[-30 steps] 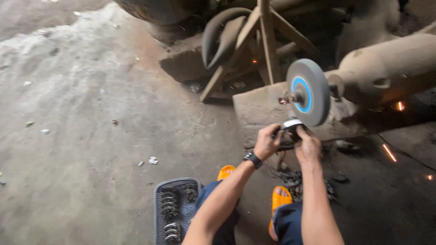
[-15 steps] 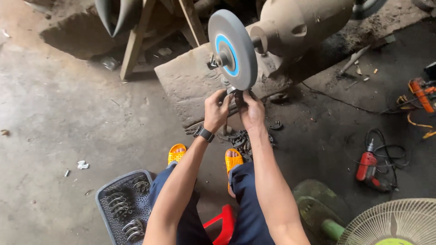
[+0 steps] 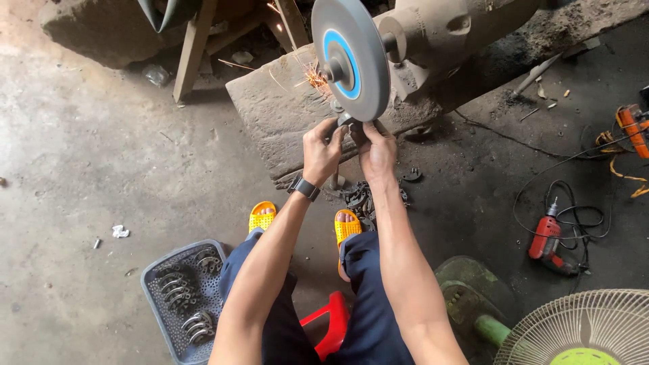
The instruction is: The person sits on a low stool and uses a bench grinder to smooth the edges of small metal parts. They hold each part with both hands against the spinning wheel, generating sparks, then place the finished pieces into a grey plastic basket on the floor.
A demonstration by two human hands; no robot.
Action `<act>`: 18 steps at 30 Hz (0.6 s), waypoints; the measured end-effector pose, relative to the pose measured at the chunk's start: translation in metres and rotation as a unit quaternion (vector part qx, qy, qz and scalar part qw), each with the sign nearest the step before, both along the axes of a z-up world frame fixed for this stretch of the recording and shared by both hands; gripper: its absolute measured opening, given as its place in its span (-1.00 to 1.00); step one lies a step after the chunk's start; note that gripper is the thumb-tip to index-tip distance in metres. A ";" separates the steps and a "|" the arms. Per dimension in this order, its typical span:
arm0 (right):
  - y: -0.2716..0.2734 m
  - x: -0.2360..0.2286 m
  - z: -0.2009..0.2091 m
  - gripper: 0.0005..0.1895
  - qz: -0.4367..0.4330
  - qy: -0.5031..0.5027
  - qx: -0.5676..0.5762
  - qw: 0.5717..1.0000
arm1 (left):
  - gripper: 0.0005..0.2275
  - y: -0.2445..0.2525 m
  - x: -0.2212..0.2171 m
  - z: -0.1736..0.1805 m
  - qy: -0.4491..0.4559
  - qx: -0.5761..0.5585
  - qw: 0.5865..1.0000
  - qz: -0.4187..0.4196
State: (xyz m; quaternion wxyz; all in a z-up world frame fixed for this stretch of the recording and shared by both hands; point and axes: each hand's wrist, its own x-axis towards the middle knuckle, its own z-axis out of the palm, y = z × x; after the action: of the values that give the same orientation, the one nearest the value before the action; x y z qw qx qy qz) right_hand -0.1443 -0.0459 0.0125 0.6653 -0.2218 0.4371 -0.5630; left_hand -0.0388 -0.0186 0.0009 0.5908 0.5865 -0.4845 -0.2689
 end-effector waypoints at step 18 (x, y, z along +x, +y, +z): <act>0.001 0.016 -0.018 -0.84 0.013 0.046 -0.048 0.998 | -0.91 0.017 0.017 -0.010 -0.009 -0.006 1.000 0.014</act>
State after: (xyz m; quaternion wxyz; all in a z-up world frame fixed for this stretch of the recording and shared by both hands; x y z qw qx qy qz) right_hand -0.1284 -0.0446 -0.0053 0.6403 -0.2856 0.4367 -0.5636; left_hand -0.0220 -0.0016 -0.0094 0.5937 0.5920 -0.4830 -0.2527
